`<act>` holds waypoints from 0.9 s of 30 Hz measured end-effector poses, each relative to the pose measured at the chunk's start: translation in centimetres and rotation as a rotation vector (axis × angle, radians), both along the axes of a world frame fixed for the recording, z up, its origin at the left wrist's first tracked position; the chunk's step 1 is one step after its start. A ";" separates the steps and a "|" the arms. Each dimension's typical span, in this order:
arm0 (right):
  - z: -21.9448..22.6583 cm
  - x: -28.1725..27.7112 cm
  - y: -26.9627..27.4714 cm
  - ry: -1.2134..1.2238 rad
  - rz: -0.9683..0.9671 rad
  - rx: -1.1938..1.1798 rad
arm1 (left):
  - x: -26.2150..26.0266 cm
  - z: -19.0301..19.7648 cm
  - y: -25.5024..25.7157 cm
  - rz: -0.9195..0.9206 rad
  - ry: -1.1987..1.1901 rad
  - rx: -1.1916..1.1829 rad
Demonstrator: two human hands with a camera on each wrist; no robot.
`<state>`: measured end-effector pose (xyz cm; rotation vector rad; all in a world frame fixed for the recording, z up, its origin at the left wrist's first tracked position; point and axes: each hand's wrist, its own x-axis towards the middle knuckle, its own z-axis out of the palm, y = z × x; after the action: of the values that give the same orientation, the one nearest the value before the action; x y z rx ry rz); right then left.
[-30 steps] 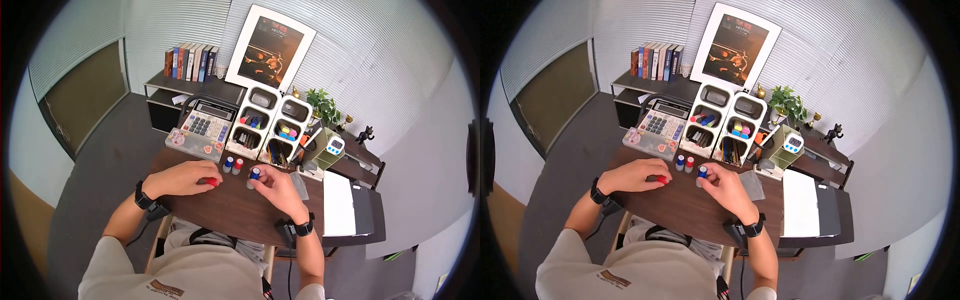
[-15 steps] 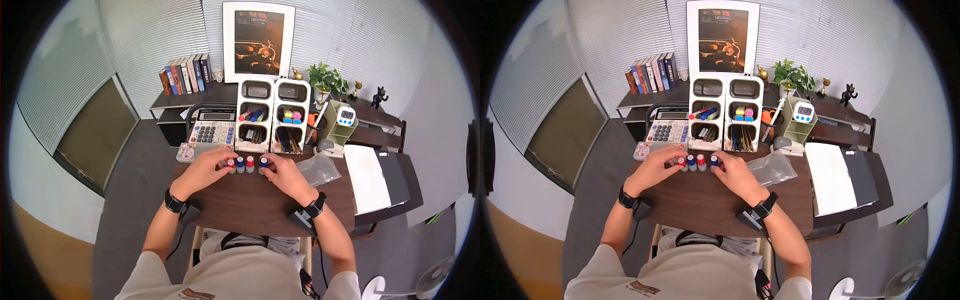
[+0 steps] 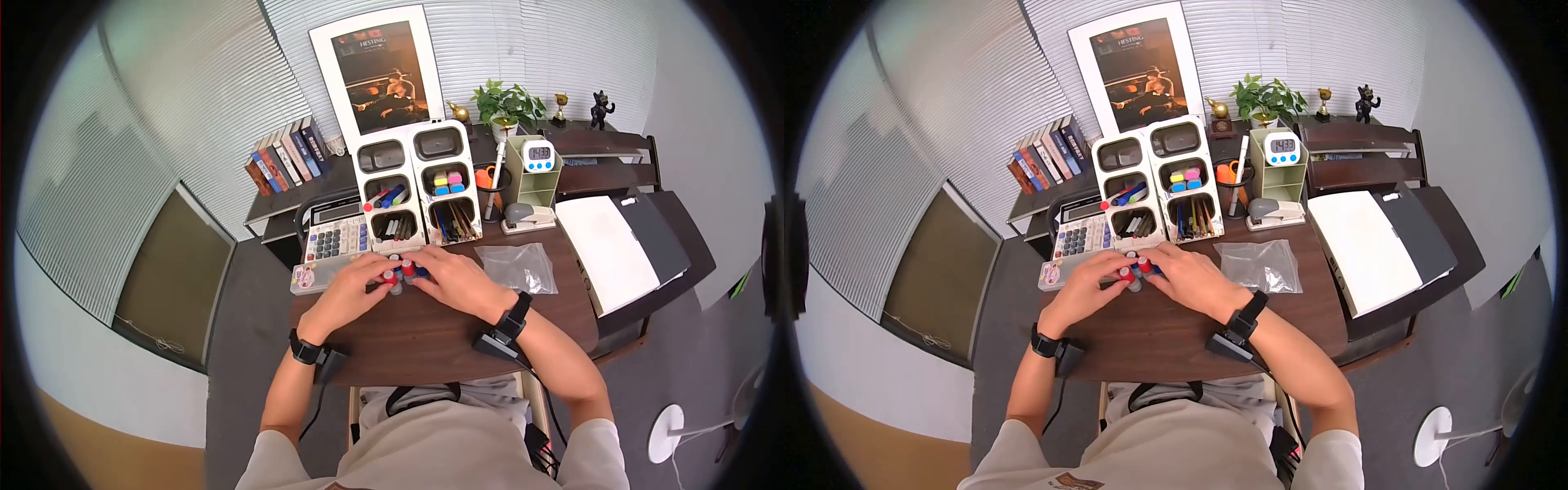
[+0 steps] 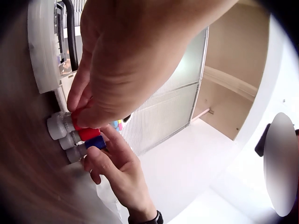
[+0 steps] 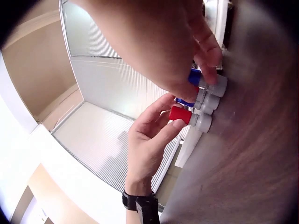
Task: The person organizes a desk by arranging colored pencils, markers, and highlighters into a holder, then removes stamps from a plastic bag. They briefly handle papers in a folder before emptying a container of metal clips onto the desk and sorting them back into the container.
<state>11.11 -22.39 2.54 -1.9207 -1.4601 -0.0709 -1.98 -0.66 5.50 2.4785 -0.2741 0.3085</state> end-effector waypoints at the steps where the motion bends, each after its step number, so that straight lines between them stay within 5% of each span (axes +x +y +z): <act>1: -0.1 0.1 -0.1 0.005 -0.005 0.009 | 0.3 -0.1 0.0 -0.008 -0.005 -0.020; 12: 0.0 0.4 -0.7 0.139 -0.009 0.054 | -0.2 0.1 -0.4 0.095 -0.078 -0.010; 27: -1.6 0.4 0.3 0.260 0.030 0.001 | 0.6 -1.0 0.3 -0.038 -0.167 0.098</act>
<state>11.49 -22.10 0.96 -1.8292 -1.3134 0.1855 -1.41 -0.31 4.53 2.5432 -0.4147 0.4985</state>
